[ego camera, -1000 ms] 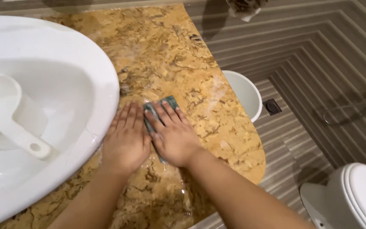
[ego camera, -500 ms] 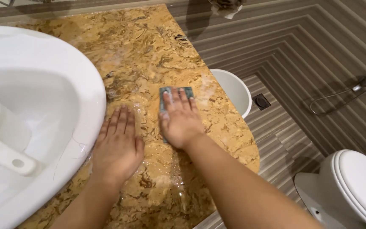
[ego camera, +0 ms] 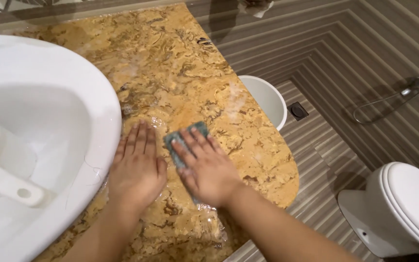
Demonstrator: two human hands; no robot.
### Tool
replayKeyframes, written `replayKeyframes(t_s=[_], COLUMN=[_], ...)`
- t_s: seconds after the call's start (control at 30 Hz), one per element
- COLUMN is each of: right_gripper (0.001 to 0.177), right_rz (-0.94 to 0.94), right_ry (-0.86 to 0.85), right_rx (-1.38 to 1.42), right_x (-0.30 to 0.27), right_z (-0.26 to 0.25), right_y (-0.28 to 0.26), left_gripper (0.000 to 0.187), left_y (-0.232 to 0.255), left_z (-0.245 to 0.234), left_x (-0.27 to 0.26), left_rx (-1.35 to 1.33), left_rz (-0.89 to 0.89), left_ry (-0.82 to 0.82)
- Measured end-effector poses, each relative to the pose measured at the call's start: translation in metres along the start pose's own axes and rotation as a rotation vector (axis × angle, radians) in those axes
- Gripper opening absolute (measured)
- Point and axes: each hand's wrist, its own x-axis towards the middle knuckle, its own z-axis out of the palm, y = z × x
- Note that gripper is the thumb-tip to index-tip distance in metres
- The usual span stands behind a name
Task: The person cleans a bathroom counter and sink by scrubbing the stone surface with a sponge. They move a plastic pitcher and scrub the faucet, the rim of the sink, and the surrounding wall tiles.
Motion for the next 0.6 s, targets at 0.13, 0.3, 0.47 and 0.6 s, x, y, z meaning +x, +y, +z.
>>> replayKeyframes(t_s=[0.13,0.3,0.47,0.6], right_gripper=[0.07,0.069,0.068,0.068], right_rz=[0.11,0.205,0.258,0.191], right_ry=[0.008,0.014,-0.013,0.004], right_rx=[-0.015,-0.001,0.035,-0.015], right_x=[0.033,0.086,0.098,0.085], right_z=[-0.004,-0.014,-0.02,-0.01], right_y=[0.024,0.034,0.031,0.026], left_gripper=[0.076,0.078,0.075,0.067], left_y=[-0.001,0.0,-0.001,0.001], left_z=[-0.004,-0.005,0.002,0.012], left_x=[0.0,0.002,0.004,0.001], left_rx=[0.046,0.056,0.028,-0.017], left_rz=[0.014,0.011,0.011,-0.016], left_ry=[-0.041,-0.054,0.032,0.125])
